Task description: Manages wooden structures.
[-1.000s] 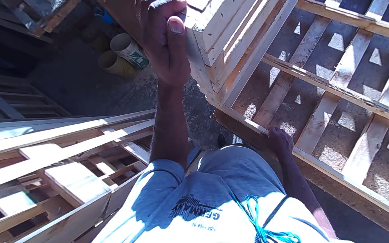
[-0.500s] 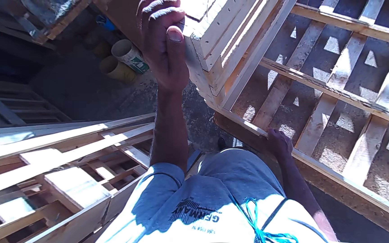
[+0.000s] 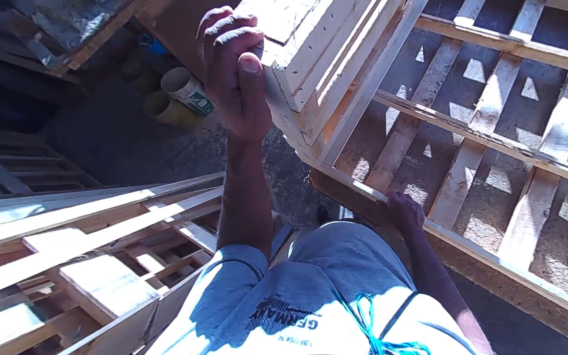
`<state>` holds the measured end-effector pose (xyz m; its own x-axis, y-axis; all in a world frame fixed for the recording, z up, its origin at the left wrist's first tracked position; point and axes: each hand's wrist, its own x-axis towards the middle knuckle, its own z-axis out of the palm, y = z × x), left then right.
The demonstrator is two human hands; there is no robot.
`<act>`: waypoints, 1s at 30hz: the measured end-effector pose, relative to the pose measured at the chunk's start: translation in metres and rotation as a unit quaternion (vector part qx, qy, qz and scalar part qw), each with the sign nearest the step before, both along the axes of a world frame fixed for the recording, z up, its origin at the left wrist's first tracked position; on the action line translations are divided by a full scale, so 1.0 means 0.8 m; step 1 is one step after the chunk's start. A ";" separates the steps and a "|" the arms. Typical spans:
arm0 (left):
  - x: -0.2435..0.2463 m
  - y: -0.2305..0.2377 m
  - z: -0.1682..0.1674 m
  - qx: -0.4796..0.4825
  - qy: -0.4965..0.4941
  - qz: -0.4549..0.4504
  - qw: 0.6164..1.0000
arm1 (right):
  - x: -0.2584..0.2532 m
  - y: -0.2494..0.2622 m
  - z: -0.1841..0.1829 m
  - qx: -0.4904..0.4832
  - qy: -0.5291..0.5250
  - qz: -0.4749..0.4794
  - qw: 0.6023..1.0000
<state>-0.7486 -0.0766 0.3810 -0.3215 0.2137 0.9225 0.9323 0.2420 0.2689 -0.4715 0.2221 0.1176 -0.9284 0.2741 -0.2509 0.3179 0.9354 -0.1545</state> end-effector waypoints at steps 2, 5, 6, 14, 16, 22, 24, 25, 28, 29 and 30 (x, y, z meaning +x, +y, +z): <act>0.000 0.000 0.000 -0.001 0.000 -0.002 1.000 | 0.000 0.000 0.000 0.000 0.002 0.000 1.000; 0.000 -0.001 0.000 0.000 -0.001 -0.003 1.000 | 0.001 0.000 -0.001 0.002 0.005 0.000 1.000; 0.000 0.000 0.000 0.001 0.001 -0.003 1.000 | 0.001 -0.001 0.000 0.001 0.003 -0.001 1.000; 0.001 0.000 0.001 -0.007 0.008 -0.003 1.000 | 0.001 -0.001 0.001 0.001 0.013 0.003 1.000; 0.000 -0.001 0.001 -0.005 0.008 0.000 1.000 | 0.001 -0.001 0.001 0.003 0.013 0.002 1.000; 0.005 0.001 0.001 0.001 0.004 0.009 1.000 | 0.001 -0.001 -0.002 0.009 0.015 0.003 1.000; 0.014 0.002 0.002 -0.007 -0.017 0.014 1.000 | 0.002 -0.002 -0.001 0.011 0.014 0.003 1.000; 0.017 0.003 0.002 -0.013 -0.022 0.013 1.000 | 0.003 -0.002 0.000 0.012 0.012 0.001 1.000; 0.014 0.008 0.002 0.011 -0.024 -0.009 1.000 | 0.003 -0.003 0.001 0.022 0.011 -0.003 1.000; 0.013 0.007 0.002 0.019 -0.026 -0.011 0.999 | 0.002 -0.004 0.000 0.026 0.020 -0.001 0.999; 0.012 0.007 0.002 0.022 -0.031 -0.010 0.999 | 0.002 -0.006 0.002 0.026 0.027 0.000 0.999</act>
